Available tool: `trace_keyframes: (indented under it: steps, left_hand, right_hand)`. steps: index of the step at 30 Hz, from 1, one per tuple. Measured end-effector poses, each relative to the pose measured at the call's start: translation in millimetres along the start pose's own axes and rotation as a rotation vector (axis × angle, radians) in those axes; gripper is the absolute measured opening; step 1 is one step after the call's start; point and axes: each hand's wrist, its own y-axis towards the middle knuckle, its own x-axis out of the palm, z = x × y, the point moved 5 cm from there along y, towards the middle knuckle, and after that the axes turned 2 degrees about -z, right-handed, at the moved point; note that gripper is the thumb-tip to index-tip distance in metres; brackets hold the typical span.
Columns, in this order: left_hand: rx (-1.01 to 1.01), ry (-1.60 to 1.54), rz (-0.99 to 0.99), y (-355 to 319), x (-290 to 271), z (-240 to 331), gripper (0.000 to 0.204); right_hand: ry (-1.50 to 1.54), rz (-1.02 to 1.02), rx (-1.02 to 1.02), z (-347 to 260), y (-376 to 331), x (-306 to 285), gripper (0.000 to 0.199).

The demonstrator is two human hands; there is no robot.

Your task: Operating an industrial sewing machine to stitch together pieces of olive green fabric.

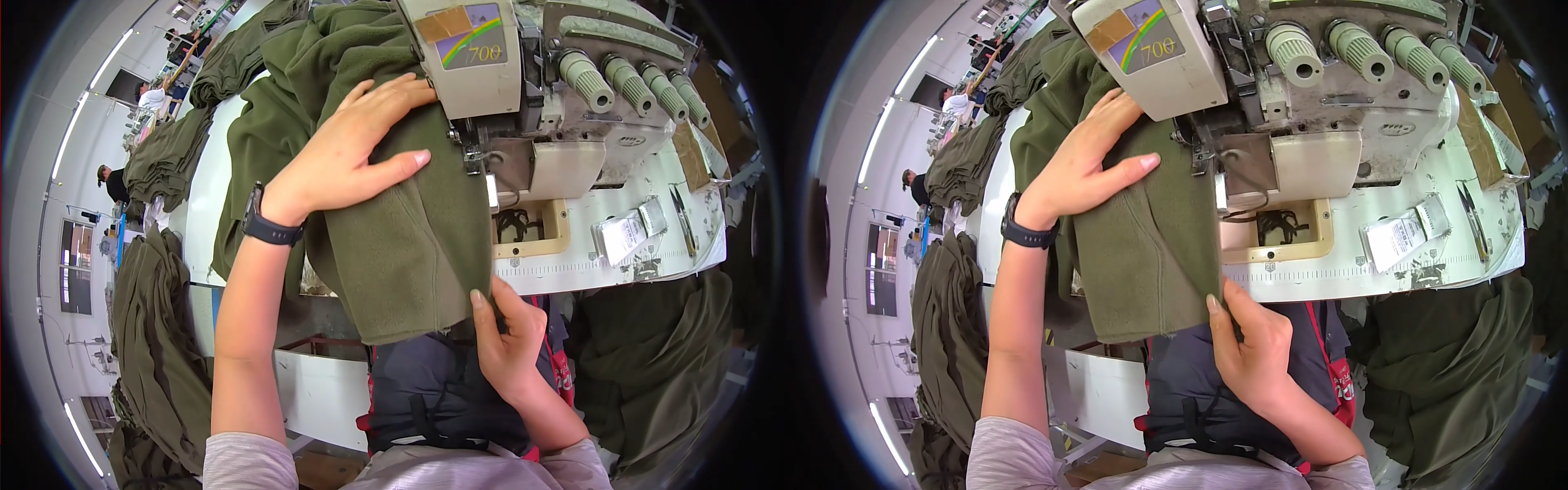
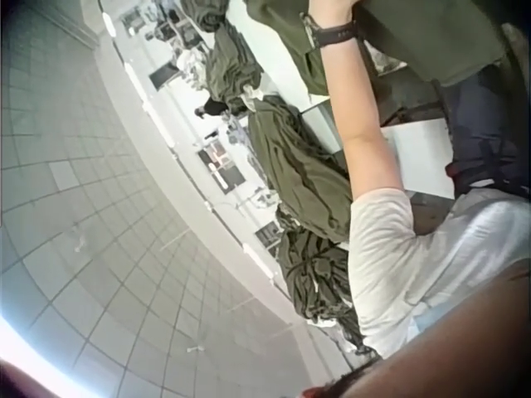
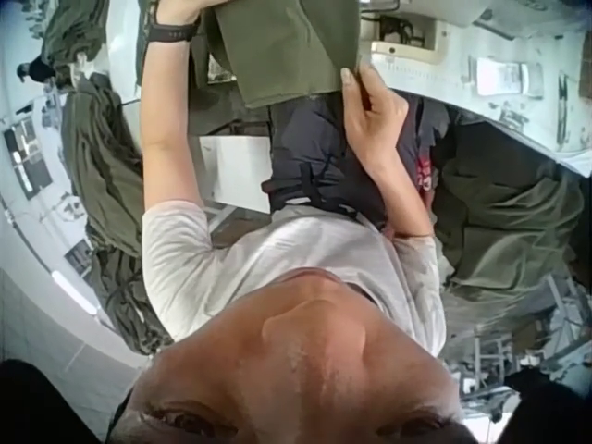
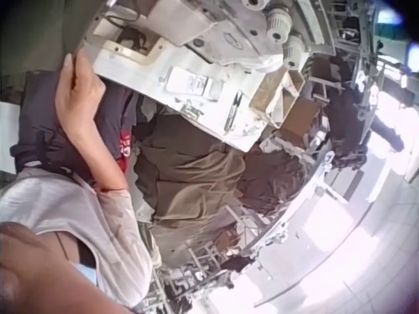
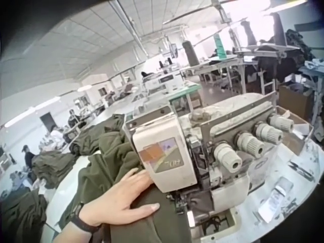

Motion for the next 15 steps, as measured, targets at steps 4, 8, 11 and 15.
trace_keyframes:
  steps: [4, 8, 11, 15]
  left_hand:
    - [0.005, 0.05, 0.008, 6.8, -6.8, -18.3, 0.055]
    - [0.077, 0.504, -0.006, 17.5, -22.6, -16.0, 0.047]
    - [0.097, 0.457, -0.062, 11.9, -11.6, 63.0, 0.029]
    - [0.04, 0.175, 0.118, -33.7, 24.1, 95.1, 0.028]
  right_hand:
    - [0.008, -0.058, 0.106, 2.0, 19.6, 3.8, 0.022]
    - [0.048, 0.035, 0.016, 5.1, 33.4, 9.0, 0.02]
    - [0.149, -0.025, 0.226, 21.0, 43.1, -0.9, 0.02]
    - [0.742, -0.116, 0.374, 5.4, 50.1, 10.1, 0.021]
